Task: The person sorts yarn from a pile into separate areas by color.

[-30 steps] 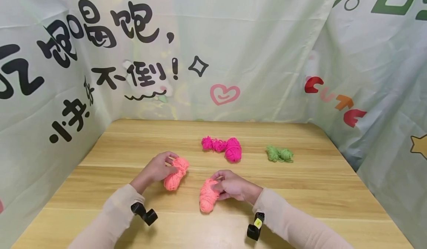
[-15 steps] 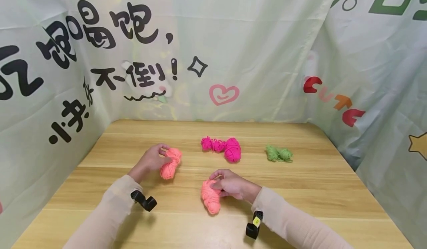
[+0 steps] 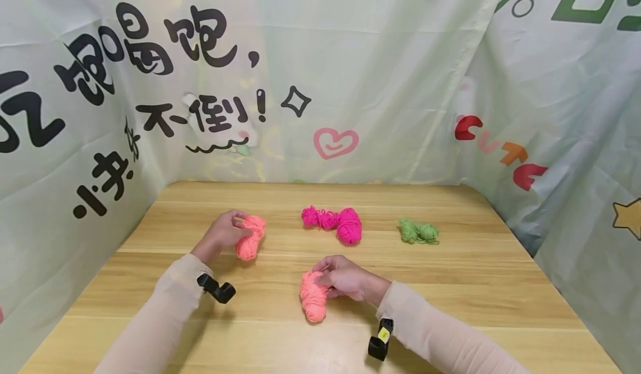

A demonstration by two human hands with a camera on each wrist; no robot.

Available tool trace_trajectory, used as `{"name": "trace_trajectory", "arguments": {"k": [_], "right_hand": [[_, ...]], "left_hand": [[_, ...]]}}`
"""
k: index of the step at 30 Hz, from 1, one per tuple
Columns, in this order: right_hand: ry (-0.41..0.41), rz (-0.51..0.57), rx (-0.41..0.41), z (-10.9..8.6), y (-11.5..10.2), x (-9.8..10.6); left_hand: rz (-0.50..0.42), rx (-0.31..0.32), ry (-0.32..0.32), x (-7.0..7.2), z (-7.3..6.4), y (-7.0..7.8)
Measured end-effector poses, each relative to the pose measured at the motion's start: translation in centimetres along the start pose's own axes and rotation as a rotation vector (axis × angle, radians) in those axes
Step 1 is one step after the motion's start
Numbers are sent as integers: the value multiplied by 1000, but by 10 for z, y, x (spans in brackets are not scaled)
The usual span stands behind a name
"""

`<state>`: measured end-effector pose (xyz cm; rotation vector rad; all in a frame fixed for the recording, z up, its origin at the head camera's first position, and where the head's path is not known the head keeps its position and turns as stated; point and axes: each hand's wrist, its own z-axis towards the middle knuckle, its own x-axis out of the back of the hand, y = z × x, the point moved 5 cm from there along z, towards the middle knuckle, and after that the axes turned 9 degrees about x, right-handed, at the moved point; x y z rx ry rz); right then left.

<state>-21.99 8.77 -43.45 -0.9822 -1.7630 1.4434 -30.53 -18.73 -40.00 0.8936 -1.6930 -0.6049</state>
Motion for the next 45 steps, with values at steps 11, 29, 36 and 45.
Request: {"name": "trace_trajectory", "arguments": {"k": [11, 29, 36, 45], "right_hand": [[29, -181, 24, -2, -4, -3], [51, -99, -12, 8, -1, -6], [58, -75, -10, 16, -3, -7], [55, -69, 13, 25, -10, -8]], "left_hand": [[-2, 22, 21, 9, 13, -9], [-32, 34, 21, 27, 22, -21], [-31, 46, 33, 37, 27, -30], [5, 66, 31, 41, 33, -39]]}}
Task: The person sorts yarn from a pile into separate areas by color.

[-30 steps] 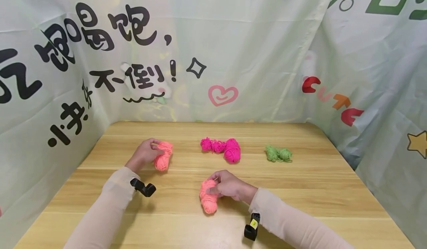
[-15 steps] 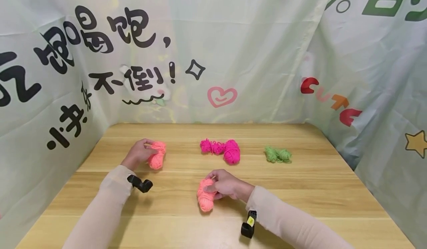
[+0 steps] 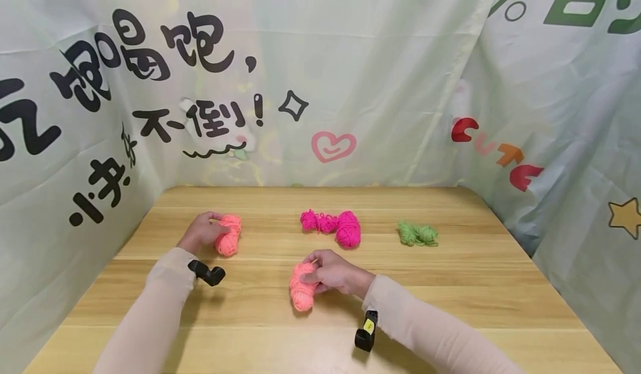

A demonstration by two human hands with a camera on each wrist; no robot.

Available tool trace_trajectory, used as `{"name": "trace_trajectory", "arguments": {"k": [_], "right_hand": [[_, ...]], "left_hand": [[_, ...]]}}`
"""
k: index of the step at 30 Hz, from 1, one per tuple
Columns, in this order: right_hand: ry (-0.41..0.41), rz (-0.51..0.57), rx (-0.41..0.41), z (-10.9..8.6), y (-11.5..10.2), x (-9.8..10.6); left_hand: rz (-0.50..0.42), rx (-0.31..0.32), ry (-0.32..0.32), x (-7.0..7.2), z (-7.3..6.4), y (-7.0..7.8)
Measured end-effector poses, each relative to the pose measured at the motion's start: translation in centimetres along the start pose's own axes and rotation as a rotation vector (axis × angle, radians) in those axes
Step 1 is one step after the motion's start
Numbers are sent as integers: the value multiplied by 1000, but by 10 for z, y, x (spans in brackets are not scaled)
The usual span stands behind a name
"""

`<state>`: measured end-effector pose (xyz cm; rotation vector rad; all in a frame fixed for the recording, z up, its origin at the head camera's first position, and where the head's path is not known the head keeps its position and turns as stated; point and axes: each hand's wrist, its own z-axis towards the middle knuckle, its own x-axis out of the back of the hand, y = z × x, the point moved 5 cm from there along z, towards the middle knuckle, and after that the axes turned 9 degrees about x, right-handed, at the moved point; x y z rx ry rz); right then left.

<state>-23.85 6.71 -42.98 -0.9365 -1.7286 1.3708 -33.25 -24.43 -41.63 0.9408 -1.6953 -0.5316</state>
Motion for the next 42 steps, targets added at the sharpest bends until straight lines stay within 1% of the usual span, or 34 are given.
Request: {"name": "trace_trajectory", "arguments": {"k": [5, 11, 15, 23, 27, 32, 34, 39, 42], "right_hand": [[-3, 8, 23, 8, -6, 0], [-16, -13, 49, 18, -13, 0], [2, -33, 59, 25, -16, 1], [7, -16, 49, 41, -17, -1], [26, -11, 44, 49, -20, 0], [27, 15, 34, 61, -22, -2], [30, 28, 36, 68, -22, -2], [51, 22, 21, 83, -20, -3], [67, 14, 19, 91, -19, -6]], "left_hand": [[-14, 17, -3, -2, 1, -4], [-3, 32, 20, -1, 4, -6], [-8, 23, 22, 0, 5, -8], [-129, 40, -10, 4, 1, -15], [-152, 18, -1, 4, 4, -14], [-155, 10, 31, 3, 3, -13], [-150, 7, 30, 1, 2, -12], [-124, 6, 6, -1, 2, -11], [-125, 22, -2, -2, 4, -12]]}}
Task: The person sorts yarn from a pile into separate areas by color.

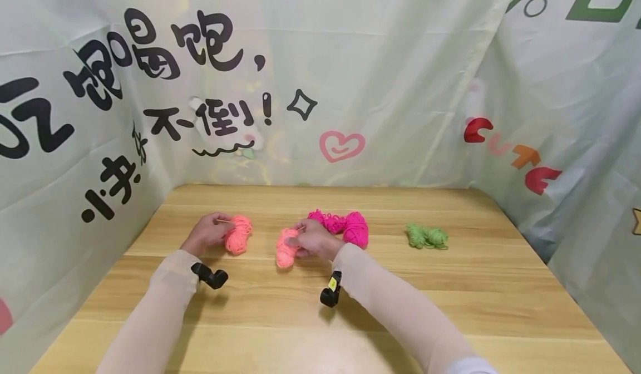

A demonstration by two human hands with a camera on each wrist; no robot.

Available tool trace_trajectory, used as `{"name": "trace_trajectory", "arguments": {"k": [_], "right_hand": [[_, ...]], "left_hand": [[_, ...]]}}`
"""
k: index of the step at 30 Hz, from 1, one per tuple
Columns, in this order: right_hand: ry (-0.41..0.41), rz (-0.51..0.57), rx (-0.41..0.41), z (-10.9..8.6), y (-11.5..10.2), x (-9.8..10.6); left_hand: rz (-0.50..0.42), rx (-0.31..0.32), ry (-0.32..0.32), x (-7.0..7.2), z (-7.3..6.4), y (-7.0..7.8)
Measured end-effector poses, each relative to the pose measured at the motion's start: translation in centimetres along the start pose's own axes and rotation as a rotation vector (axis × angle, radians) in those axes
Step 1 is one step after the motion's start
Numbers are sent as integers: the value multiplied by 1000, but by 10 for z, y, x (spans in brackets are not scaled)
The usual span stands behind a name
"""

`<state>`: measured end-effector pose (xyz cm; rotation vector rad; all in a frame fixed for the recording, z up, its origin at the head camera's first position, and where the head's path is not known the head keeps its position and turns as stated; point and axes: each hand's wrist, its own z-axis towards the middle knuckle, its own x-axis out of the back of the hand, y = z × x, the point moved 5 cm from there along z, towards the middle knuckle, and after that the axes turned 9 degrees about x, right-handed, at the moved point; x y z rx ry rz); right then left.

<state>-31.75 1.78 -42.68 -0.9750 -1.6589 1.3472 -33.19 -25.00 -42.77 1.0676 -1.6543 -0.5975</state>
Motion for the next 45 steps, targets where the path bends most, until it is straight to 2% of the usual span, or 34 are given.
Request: {"name": "trace_trajectory", "arguments": {"k": [4, 11, 21, 28, 35, 37, 42, 45], "right_hand": [[20, 2, 1, 11, 2, -6], [47, 7, -5, 26, 2, -21], [112, -95, 20, 36, 3, -34], [164, -257, 46, 39, 0, -39], [225, -396, -10, 41, -7, -43], [232, -368, -18, 41, -9, -45], [219, -153, -29, 40, -11, -52], [199, -69, -27, 41, -10, -54]], "left_hand": [[-23, 19, -15, -2, 2, -2], [-62, 2, -66, -2, 2, -1], [-134, 21, -115, -1, 0, 3], [-222, 42, -134, 2, -1, -2], [-268, 38, -125, 2, 0, 2], [-269, 37, -121, 2, 0, 3], [-271, 35, -105, 3, 0, 5], [-269, 35, -103, 3, 0, 6]]}}
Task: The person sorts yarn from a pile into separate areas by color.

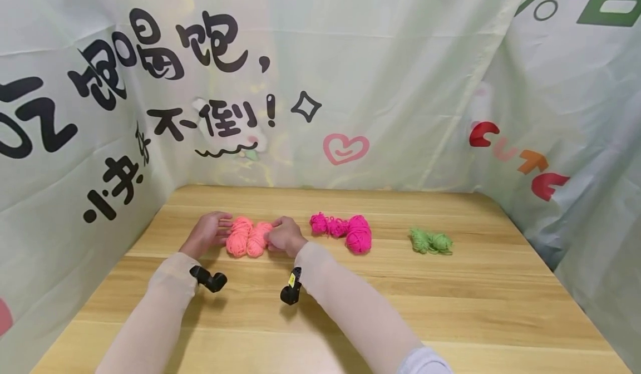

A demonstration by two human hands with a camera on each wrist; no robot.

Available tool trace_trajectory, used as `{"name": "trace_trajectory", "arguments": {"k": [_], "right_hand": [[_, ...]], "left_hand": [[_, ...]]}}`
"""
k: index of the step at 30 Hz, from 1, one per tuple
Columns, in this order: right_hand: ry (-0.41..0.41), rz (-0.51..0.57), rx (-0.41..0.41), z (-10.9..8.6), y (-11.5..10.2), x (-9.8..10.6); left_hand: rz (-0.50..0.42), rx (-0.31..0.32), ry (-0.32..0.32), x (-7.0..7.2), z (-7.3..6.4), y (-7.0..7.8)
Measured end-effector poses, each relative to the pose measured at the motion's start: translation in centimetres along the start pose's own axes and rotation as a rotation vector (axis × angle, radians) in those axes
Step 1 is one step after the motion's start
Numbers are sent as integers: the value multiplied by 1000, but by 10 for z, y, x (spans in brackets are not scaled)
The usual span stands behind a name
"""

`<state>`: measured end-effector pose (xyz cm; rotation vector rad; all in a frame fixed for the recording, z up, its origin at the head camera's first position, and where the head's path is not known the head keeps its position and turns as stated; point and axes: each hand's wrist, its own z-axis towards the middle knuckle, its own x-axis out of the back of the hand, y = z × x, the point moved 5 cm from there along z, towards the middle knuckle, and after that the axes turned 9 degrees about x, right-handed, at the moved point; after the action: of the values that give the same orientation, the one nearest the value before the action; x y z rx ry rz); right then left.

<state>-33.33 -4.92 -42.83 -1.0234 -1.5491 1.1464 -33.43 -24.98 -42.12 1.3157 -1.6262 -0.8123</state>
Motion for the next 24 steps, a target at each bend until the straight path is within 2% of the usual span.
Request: {"name": "trace_trajectory", "arguments": {"k": [8, 13, 15, 17, 20, 22, 24], "right_hand": [[-66, 38, 11, 1, 1, 7], [-119, 85, 16, 3, -6, 24], [-144, 104, 18, 1, -10, 34], [-170, 100, 29, -4, -14, 44], [-184, 53, 62, -16, -20, 64], [-175, -52, 121, -26, -24, 79], [-145, -205, 203, -39, -27, 96]], "left_hand": [[32, 11, -18, -3, -1, 1], [66, -3, -63, -4, -3, 6], [112, -23, -67, -4, -6, 10], [226, -70, -23, -3, -11, 15], [437, -159, 93, -4, -24, 25], [551, -216, 178, -6, -35, 31], [593, -275, 215, -10, -46, 36]]}}
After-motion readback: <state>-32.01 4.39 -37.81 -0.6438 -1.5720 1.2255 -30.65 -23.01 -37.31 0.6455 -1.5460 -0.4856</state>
